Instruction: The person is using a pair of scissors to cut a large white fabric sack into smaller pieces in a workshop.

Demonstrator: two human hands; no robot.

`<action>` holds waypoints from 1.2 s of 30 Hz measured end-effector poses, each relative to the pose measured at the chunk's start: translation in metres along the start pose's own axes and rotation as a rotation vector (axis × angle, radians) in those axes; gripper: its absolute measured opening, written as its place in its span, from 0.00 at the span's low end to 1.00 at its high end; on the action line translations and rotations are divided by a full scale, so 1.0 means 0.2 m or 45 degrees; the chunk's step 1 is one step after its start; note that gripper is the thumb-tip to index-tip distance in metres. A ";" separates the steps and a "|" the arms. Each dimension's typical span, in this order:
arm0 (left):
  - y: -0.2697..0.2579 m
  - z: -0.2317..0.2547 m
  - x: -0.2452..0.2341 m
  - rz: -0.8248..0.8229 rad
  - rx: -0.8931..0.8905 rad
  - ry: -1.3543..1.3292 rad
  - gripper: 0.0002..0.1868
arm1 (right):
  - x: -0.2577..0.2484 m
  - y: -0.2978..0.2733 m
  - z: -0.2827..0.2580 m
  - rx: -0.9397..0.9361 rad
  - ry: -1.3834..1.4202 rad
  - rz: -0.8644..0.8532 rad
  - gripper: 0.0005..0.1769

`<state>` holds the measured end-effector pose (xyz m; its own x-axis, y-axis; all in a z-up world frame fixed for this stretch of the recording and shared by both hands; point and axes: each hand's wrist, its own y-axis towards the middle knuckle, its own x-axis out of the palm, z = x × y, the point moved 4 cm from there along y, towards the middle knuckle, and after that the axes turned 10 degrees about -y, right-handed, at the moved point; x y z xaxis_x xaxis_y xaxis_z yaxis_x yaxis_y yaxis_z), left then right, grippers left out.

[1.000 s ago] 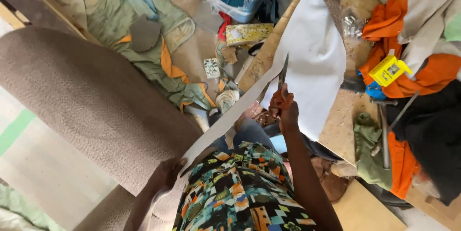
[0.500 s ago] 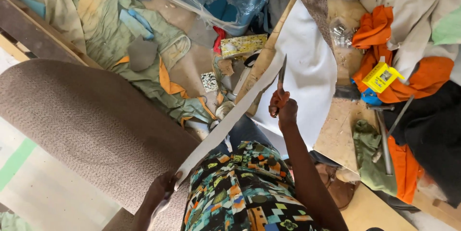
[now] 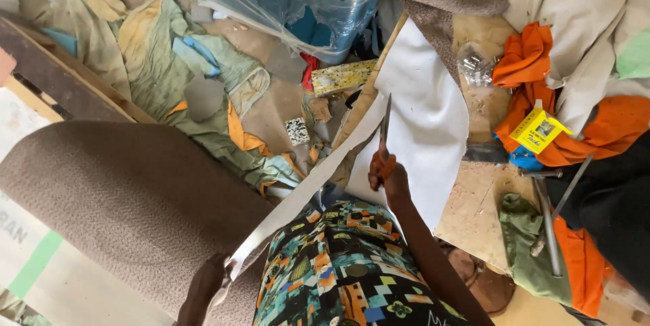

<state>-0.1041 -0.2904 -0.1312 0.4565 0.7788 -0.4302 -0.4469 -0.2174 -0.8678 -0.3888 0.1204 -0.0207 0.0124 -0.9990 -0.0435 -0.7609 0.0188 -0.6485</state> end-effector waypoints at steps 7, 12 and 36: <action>0.09 1.13 -0.22 0.293 0.553 0.048 0.30 | -0.09 -0.02 0.15 0.076 0.077 -0.048 0.33; 0.33 2.09 0.04 0.249 1.090 -0.297 0.32 | -0.12 -0.04 0.20 0.067 0.044 -0.034 0.34; 0.41 2.40 0.15 -0.178 1.091 -0.490 0.25 | 0.02 -0.07 -0.02 0.209 0.144 -0.227 0.46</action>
<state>-0.4975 -0.0026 -0.0963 0.3320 0.9388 -0.0921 -0.8897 0.2792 -0.3611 -0.3807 0.1168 -0.0091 0.0576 -0.9852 0.1615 -0.6378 -0.1608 -0.7532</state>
